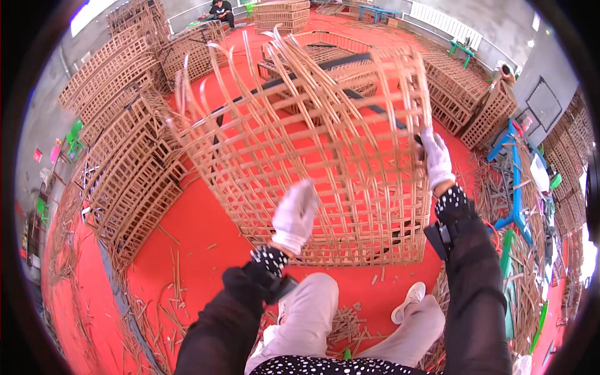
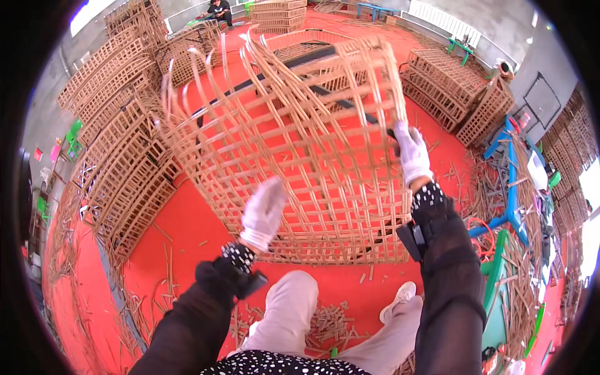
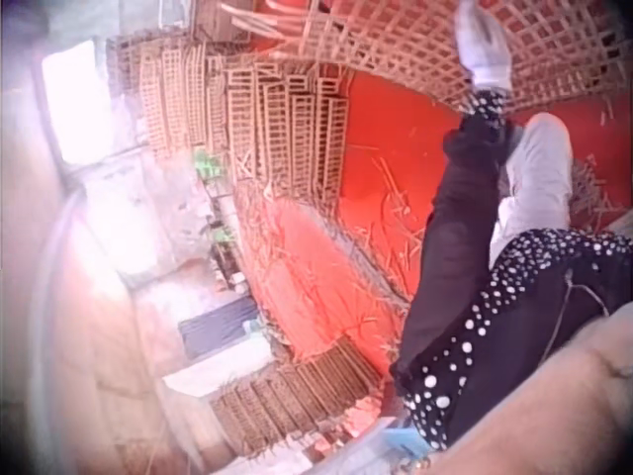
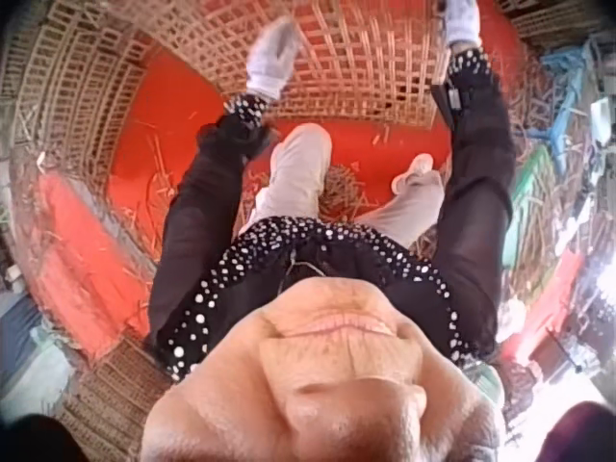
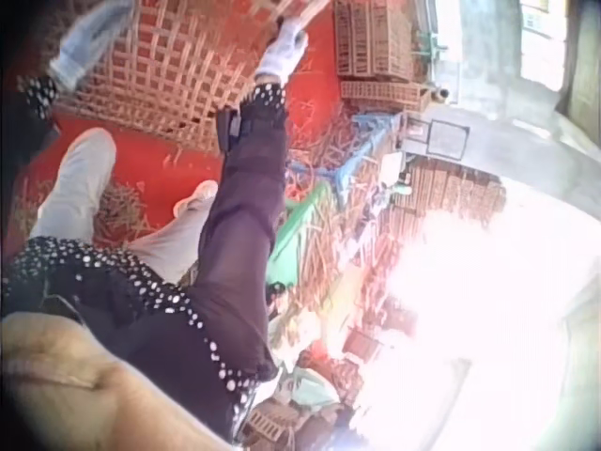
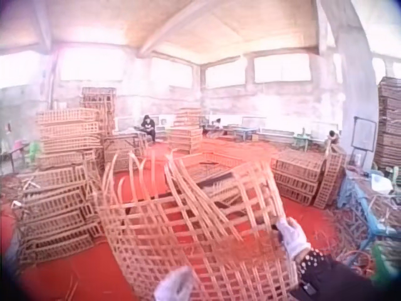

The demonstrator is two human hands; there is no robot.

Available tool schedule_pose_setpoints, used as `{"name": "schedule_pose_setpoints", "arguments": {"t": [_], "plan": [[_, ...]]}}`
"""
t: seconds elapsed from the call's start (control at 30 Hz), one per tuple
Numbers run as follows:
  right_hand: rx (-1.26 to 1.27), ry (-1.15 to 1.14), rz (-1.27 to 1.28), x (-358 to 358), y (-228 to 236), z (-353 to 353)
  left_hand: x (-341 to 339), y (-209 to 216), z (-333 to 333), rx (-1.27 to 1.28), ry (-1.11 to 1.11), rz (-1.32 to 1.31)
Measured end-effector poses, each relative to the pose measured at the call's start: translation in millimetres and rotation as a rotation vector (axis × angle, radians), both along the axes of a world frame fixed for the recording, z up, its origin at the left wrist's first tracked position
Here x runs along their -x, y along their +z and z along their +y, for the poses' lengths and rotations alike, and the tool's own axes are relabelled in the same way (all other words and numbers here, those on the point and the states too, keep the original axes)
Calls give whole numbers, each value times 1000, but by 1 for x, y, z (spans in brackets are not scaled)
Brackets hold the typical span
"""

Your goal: The recorder is weaving bamboo strips onto a frame and securing them using a nail gun and pliers.

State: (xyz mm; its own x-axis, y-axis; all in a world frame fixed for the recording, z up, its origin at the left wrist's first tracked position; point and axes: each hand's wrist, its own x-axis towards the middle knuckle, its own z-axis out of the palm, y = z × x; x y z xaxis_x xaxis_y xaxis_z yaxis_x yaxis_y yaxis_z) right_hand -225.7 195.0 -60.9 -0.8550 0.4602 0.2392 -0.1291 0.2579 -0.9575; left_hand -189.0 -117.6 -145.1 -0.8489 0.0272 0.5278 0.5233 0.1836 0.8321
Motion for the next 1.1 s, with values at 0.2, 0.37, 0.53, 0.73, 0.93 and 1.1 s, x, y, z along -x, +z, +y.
{"name": "schedule_pose_setpoints", "arguments": {"t": [0.2,0.37,0.53,0.73,0.93,1.1], "plan": [[51,-142,7,-149,-57,16,-27,127,12,438,245,722],[-112,-288,-117,-270,-116,18,-100,127,32,446,71,814],[566,-329,-24,-361,-187,21,-149,107,68,555,-132,699],[290,-402,-200,-408,-208,-21,-181,100,74,806,-451,717],[-135,-434,-459,-429,-175,-65,-181,117,47,709,-545,452],[-596,-220,-235,-423,-26,-140,-169,113,35,649,-588,371]]}}
